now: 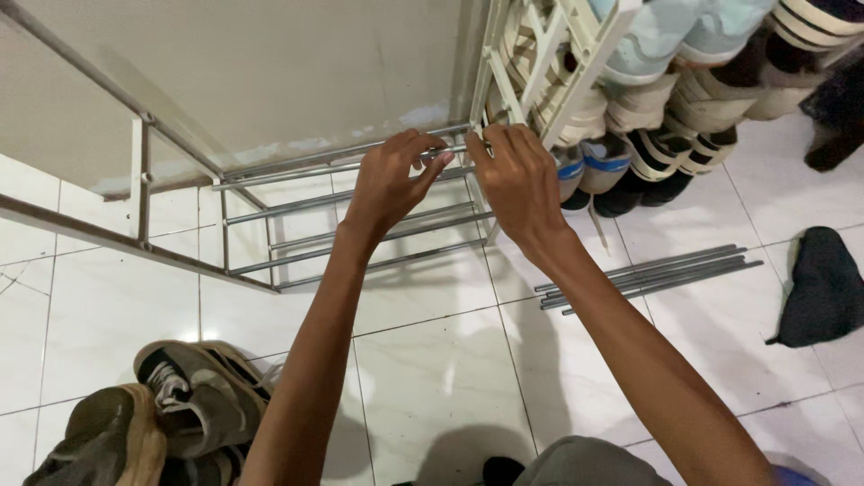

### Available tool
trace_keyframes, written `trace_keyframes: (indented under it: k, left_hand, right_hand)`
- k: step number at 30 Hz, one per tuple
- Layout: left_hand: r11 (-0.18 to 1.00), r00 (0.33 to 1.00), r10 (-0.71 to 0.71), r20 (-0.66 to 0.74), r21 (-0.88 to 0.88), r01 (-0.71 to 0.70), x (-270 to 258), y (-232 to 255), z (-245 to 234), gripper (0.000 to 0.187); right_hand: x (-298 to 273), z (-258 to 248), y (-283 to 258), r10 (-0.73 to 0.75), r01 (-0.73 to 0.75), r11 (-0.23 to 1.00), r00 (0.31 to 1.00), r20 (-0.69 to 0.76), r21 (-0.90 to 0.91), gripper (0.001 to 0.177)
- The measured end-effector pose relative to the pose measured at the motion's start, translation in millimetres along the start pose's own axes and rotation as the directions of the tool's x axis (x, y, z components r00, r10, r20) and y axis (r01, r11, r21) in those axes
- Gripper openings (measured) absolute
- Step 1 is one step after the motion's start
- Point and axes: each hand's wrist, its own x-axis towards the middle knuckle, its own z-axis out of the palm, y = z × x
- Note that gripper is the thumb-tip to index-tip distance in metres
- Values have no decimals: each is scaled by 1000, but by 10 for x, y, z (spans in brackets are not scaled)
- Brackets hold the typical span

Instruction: The person assembles a metal shoe rack by inserting horizontal metal rods into the side frames. They repeatedly pick up rods from the floor and slide them into place across the rack structure.

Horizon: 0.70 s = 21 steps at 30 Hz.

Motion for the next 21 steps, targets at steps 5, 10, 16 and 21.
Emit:
trace_keyframes:
  k: [5,10,16,21]
  left_hand:
    - [989,991,94,94,106,-104,-156,152,-8,25]
    - [961,967,166,191,188,-202,-283,265,-75,17]
    - [953,941,178,287,190,-238,-461,380,150,13]
    - [962,917,192,350,117,-246,-587,507,573,16]
  right_hand:
    - [-333,-251,40,-31,28,993,999,27,111,26]
    - [-635,-525,216,-18,18,987,1000,-1,162,21]
    - [-1235,-688,649,44,-49,987,998,34,153,22]
    - [-1786,-743,1047,164,-183,972,977,137,144,20]
